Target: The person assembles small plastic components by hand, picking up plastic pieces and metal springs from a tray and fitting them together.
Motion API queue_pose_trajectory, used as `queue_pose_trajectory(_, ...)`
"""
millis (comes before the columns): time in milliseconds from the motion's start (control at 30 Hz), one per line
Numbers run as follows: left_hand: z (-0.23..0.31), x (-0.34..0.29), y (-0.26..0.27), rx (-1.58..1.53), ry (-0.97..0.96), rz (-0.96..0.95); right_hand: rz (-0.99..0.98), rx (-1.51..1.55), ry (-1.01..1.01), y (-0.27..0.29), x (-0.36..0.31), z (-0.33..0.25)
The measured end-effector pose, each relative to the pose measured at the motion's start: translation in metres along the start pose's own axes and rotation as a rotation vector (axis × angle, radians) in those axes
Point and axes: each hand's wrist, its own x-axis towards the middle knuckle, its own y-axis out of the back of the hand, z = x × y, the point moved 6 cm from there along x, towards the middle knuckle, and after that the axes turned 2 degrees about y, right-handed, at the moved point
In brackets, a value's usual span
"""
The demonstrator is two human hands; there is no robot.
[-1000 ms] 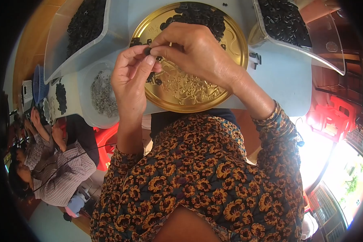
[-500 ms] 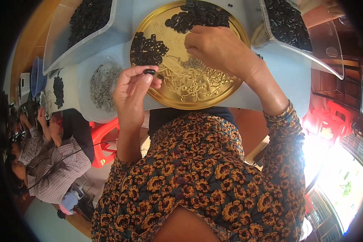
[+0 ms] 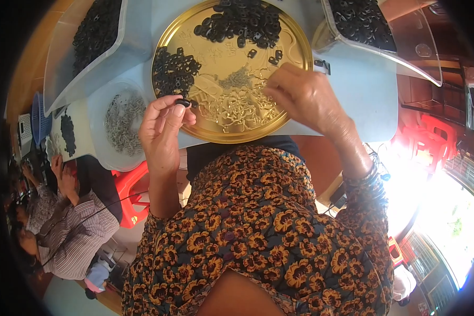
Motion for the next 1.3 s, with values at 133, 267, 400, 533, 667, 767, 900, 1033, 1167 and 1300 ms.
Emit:
queue_pose_trajectory(133,-0.003,-0.001,-0.003,0.008,0.011,-0.021,0.01,0.039,0.03,-0.014,-0.011,-0.01)
queue_pose_trajectory(267,-0.003,0.001,-0.005,0.021,0.006,-0.048,0.098,-0.011,0.048,-0.016,-0.008,-0.008)
queue_pose_trajectory(400,-0.003,0.001,-0.003,0.026,0.008,-0.032,0.103,-0.018,0.074,-0.015,-0.004,-0.012)
queue_pose_trajectory(533,-0.004,0.0,0.0,0.022,0.008,-0.028,0.044,0.002,0.145,-0.023,-0.005,-0.021)
queue_pose_trajectory(667,-0.005,0.002,-0.001,0.017,0.008,-0.036,0.049,-0.025,0.153,-0.03,-0.006,-0.02)
queue_pose_trajectory(767,-0.004,0.002,-0.002,0.019,0.019,-0.031,0.041,-0.08,0.136,-0.036,-0.007,-0.022)
queue_pose_trajectory(900,-0.004,0.003,-0.003,0.028,0.025,-0.027,0.052,-0.09,0.17,-0.039,-0.005,-0.024)
queue_pose_trajectory(1033,-0.006,0.003,-0.005,0.034,0.016,-0.045,0.011,-0.079,0.14,-0.04,-0.002,-0.026)
queue_pose_trajectory(1167,-0.004,0.004,-0.008,0.013,0.017,-0.039,-0.034,-0.082,0.122,-0.037,0.005,-0.025)
queue_pose_trajectory(1300,-0.004,0.005,-0.009,0.014,0.013,-0.047,-0.078,-0.143,0.146,-0.036,0.005,-0.022)
